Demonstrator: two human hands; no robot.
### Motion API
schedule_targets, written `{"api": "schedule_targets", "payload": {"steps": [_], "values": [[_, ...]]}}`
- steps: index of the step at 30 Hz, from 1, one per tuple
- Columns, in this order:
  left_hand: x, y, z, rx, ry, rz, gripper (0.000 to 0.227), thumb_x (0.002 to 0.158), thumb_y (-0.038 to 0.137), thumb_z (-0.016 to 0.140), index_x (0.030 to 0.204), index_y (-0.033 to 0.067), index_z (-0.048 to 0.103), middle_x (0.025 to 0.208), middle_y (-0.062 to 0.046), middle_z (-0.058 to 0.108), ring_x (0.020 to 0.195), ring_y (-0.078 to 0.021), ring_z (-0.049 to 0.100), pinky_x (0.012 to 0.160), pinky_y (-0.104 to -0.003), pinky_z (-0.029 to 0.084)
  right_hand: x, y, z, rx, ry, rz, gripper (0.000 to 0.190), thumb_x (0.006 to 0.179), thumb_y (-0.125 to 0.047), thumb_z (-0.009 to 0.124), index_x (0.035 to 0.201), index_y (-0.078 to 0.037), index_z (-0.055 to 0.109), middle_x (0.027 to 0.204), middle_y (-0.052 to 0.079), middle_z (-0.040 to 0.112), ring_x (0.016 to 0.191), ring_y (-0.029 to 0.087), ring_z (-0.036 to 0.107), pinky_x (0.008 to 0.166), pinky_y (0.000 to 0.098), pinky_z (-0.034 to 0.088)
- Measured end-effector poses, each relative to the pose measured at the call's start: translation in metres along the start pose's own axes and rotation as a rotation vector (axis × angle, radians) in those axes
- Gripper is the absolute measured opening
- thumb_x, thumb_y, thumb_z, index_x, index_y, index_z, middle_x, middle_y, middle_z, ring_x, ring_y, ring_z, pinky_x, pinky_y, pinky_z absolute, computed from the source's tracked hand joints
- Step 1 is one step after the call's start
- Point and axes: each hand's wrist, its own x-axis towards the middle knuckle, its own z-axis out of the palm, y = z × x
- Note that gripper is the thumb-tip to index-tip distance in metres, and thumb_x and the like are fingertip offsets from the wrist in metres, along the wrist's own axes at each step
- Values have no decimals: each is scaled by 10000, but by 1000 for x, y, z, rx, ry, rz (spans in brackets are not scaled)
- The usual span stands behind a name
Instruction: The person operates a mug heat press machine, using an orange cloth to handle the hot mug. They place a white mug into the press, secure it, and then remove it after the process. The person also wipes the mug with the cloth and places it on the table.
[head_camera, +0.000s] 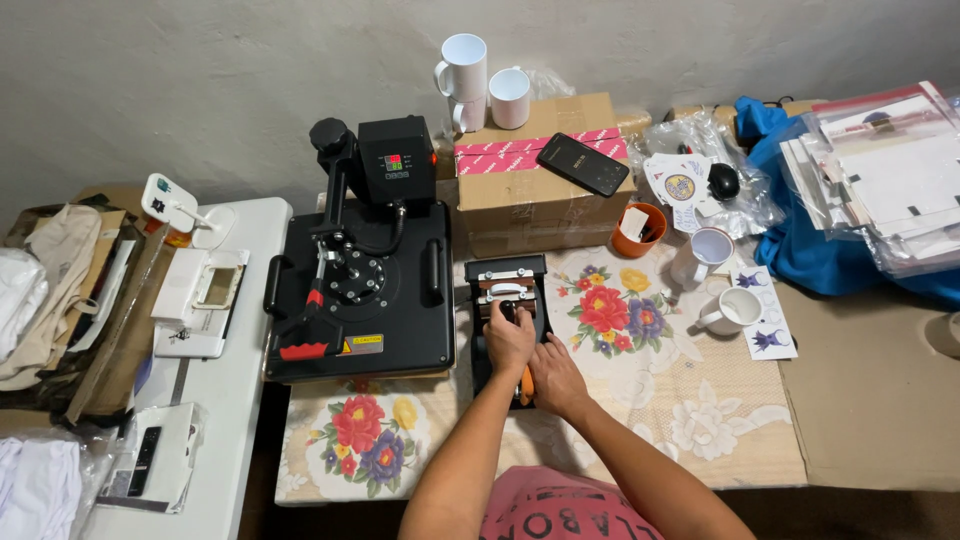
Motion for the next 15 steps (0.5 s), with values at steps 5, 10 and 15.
{"api": "schedule_targets", "payload": {"steps": [5, 10, 15], "values": [[2, -7, 2, 17, 1, 3, 139, 910, 216, 712, 868, 122, 618, 643, -169, 728, 684, -434, 789, 576, -487, 575, 0, 2, 3, 6, 5, 5, 769, 517, -256, 877, 1213, -31, 641, 1105, 162, 654, 1163, 353, 656, 1400, 533, 268], [2, -3, 1, 11, -2, -1, 141, 911, 210, 708, 858, 120, 615, 620, -156, 719, 656, -423, 783, 563, -469, 574, 0, 2, 6, 11, -10, 4, 774, 513, -248, 873, 1217, -27, 639, 1104, 162, 656, 1165, 357, 652, 1403, 533, 259], [0, 0, 2, 15, 5, -4, 129, 907, 208, 713, 858, 127, 626, 626, -149, 731, 663, -404, 792, 559, -451, 577, -1, 5, 11, 17, 10, -2, 809, 491, -251, 899, 1226, -28, 642, 1105, 169, 657, 1160, 366, 656, 1398, 543, 267]]}}
